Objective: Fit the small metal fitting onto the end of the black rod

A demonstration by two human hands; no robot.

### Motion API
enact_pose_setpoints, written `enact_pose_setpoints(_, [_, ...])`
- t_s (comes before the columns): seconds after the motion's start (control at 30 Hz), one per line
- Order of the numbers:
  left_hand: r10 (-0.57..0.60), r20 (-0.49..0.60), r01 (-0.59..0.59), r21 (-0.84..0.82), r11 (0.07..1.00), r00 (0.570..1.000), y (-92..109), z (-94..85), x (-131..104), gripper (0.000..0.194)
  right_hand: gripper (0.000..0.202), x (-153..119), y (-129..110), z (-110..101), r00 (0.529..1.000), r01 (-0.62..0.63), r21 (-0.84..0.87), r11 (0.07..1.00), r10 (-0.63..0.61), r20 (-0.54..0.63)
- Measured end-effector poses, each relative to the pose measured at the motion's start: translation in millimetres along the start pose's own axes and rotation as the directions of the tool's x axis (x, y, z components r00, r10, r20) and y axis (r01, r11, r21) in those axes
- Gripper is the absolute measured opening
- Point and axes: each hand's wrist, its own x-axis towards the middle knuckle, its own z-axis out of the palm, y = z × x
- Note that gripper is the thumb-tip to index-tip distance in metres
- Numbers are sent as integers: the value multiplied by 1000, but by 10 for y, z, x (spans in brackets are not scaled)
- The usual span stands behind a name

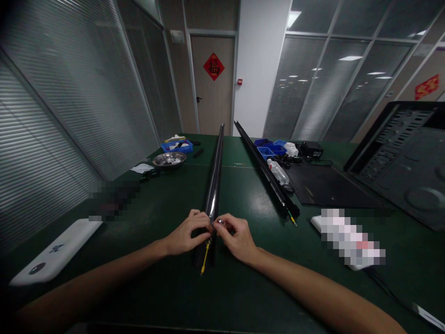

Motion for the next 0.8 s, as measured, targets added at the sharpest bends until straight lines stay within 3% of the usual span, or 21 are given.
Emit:
enact_pose_setpoints(0.33, [4,20,-3,-28,1000,1000,6,1,11,12,26,-18,35,20,999,-13,71,997,10,45])
enact_pose_setpoints(0.6, [12,-46,-13,-9,1000,999,-2,20,-16,9,27,7,39,16,1000,-26,65,998,25,16])
enact_pose_setpoints(0.8, [20,-36,-20,-10,1000,999,-6,20,-24,6,22,5,34,12,999,-21,91,996,17,45])
